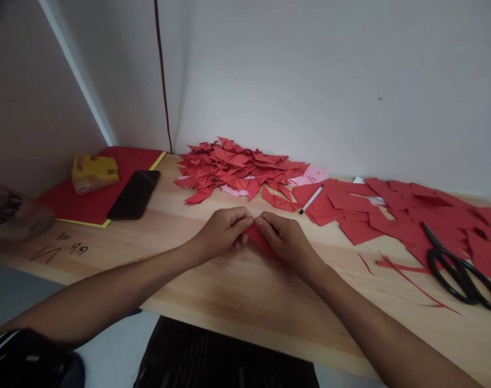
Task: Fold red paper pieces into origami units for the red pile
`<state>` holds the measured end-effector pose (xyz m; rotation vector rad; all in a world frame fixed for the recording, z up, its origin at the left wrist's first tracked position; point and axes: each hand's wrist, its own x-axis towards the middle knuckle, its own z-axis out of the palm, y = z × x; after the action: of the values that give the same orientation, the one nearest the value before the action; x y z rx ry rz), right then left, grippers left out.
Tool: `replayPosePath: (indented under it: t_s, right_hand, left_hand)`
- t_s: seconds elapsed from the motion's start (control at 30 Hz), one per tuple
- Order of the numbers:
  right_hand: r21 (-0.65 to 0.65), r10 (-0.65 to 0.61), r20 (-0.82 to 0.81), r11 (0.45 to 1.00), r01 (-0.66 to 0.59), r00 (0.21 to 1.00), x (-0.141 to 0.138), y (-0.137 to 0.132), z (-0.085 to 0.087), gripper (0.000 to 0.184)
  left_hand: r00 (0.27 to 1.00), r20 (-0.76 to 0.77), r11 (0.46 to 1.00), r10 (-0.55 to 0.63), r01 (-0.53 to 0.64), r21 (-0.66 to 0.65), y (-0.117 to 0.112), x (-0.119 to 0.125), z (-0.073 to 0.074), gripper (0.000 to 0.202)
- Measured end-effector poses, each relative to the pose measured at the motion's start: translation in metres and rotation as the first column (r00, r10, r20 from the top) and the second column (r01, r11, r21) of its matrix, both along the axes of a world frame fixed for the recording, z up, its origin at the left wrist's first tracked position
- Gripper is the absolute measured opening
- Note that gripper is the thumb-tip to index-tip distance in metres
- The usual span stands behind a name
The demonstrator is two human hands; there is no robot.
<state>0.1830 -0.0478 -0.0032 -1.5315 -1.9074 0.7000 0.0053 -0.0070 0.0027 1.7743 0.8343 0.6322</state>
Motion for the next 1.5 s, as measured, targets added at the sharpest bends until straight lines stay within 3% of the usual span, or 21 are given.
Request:
replayPosePath:
  t_s: [0.4,0.67,1.03,1.17,1.3,1.5]
  right_hand:
    - [0.039,-0.028,0.005,0.999,0.028,1.0,0.002,0.002,0.001,0.036]
    - [0.065,-0.053,0.066,0.997,0.049,0.996,0.003,0.0,0.0,0.036]
    - [0.067,-0.014,0.067,0.998,0.009,0.998,0.001,0.0,0.002,0.038]
    - [0.097,-0.048,0.075,0.994,0.041,0.996,-0.001,-0.002,0.002,0.035]
    - [0.121,-0.084,0.108,0.99,0.071,0.991,-0.001,-0.002,0.002,0.035]
    - [0.092,-0.044,0.059,0.995,0.039,0.997,0.0,-0.001,0.003,0.036]
  left_hand:
    - [0.992,0.06,0.993,0.112,-0.11,-0.034,0.002,0.001,-0.002,0.021]
    - [0.994,0.097,0.981,0.039,-0.02,-0.192,0.012,0.001,-0.009,0.013]
    - [0.998,0.051,0.998,0.048,-0.046,-0.04,-0.003,0.002,-0.002,0.015]
    - [0.995,0.084,0.991,0.05,-0.039,-0.125,0.001,0.003,-0.004,0.013]
    - [0.994,0.107,0.967,-0.025,0.051,-0.25,0.006,0.004,-0.006,0.009]
    - [0.992,0.126,0.98,0.031,-0.006,-0.198,0.004,0.004,-0.004,0.013]
